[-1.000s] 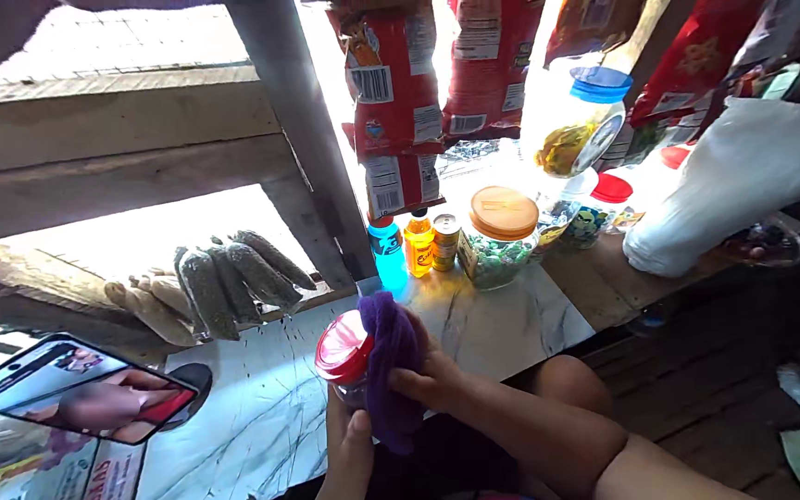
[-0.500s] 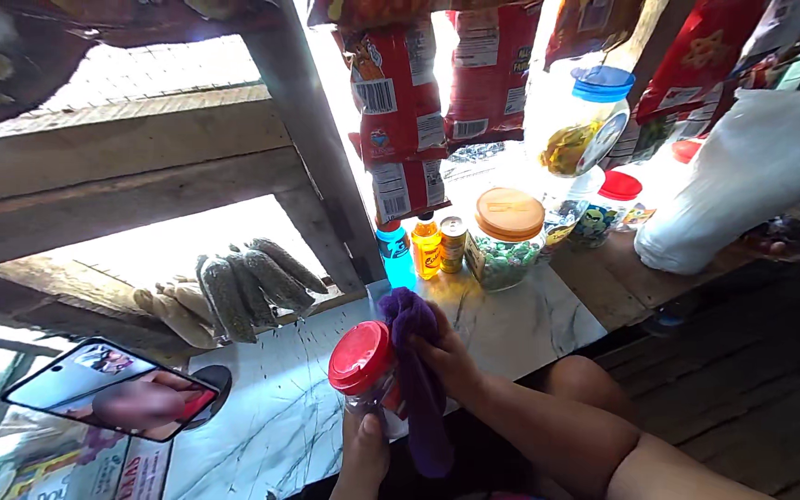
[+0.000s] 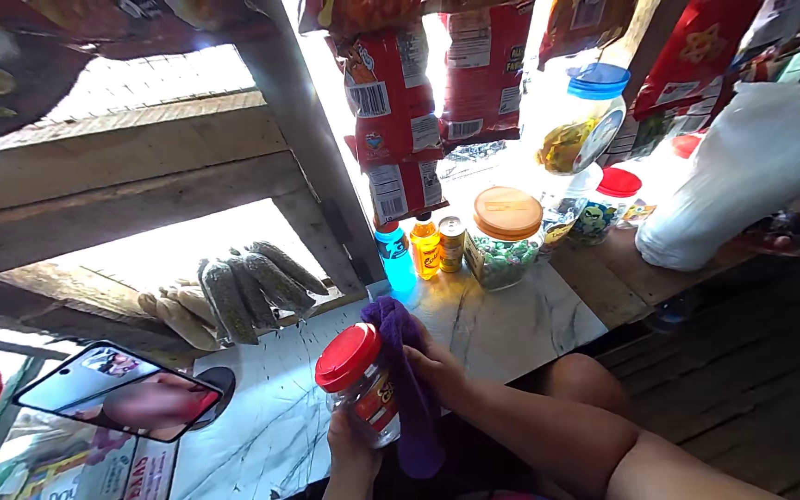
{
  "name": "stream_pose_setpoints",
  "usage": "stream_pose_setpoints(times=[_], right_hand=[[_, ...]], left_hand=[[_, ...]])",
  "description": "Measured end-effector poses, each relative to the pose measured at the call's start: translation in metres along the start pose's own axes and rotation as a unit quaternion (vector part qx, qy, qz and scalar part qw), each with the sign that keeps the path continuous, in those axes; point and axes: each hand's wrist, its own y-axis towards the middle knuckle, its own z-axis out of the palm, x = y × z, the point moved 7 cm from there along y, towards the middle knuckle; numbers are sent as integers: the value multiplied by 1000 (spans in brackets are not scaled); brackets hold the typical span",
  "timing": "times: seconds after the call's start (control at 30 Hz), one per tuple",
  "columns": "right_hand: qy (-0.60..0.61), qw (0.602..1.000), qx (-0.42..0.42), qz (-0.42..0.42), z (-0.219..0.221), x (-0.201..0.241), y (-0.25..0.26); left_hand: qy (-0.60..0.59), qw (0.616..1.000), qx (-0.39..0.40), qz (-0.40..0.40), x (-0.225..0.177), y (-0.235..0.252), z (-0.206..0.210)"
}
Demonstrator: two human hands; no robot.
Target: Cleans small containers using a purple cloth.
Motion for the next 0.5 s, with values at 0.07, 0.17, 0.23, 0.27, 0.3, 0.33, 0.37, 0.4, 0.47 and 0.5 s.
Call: stream_pose_setpoints(times=[0.07,0.17,0.23,0.27,0.3,0.33,0.37,0.4,0.47,0.5], right_hand=[[1,999,28,45,3,1,0],[13,997,41,70,4,4,1],[18,999,22,36,1,10,2],[10,1000,7,7,-1,12,3],[-9,1000,-8,-27,-3,14,4],[-34,997,-21,-60,-5,15,5],[-60,993,-30,-93,-7,16,6],[-92,988,-33,-119,-9,17,6],[-177,973,-37,-147,-11,18,6],[-216,963,-36,-158,-10,19,5]], left_hand=[[-7,1000,8,2,0,0,-2],[5,1000,-16,17,0,1,-9],[58,995,-72,33,-2,4,-17],[93,991,-86,38,-3,7,-20],[124,986,-100,45,-5,10,-21],[145,982,-110,50,-7,12,-20],[155,980,-116,51,-8,12,-19],[157,979,-118,50,-7,12,-18],[168,978,-106,57,-4,10,-18],[171,978,-102,57,-3,9,-19]])
